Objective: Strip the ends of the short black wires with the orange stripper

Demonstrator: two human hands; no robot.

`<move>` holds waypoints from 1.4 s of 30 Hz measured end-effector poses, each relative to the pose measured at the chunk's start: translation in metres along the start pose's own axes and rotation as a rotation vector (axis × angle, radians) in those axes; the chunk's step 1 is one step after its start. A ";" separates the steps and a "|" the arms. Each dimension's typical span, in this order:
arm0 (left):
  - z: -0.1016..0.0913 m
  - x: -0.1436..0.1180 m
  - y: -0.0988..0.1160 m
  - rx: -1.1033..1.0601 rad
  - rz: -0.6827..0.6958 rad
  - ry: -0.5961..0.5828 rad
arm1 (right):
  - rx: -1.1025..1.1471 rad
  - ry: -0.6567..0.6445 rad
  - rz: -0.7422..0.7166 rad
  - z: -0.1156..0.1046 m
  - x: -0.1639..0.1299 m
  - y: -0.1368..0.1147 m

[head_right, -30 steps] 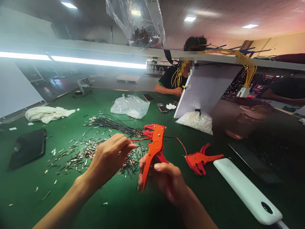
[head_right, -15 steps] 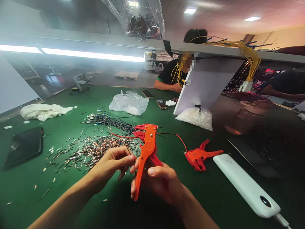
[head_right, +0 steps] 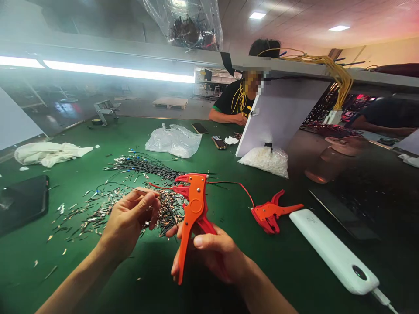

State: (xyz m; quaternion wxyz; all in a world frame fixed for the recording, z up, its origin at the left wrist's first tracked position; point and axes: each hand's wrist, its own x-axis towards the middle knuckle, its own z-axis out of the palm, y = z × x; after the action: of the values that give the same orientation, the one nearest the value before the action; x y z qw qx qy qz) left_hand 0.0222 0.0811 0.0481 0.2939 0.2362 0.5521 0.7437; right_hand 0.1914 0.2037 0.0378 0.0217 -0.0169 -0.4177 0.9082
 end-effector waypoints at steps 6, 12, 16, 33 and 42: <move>-0.003 0.003 0.007 0.023 0.044 0.001 | 0.049 0.004 -0.048 0.002 -0.002 0.001; 0.007 -0.004 -0.003 0.095 -0.043 -0.155 | 0.106 0.023 -0.047 -0.001 0.000 0.002; 0.013 -0.010 -0.007 0.176 -0.094 -0.218 | 0.090 0.007 -0.062 0.002 0.000 0.003; 0.008 -0.010 -0.001 0.052 -0.118 -0.055 | 0.002 0.070 -0.203 0.009 -0.002 0.001; 0.008 -0.012 -0.002 0.261 -0.020 -0.078 | -0.010 0.002 -0.204 0.008 -0.003 0.006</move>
State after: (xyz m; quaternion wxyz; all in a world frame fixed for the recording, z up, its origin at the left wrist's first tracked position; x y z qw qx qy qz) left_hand 0.0367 0.0783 0.0485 0.2894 0.2955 0.6348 0.6526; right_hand 0.1943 0.1934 0.0388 0.1143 0.0247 -0.4219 0.8991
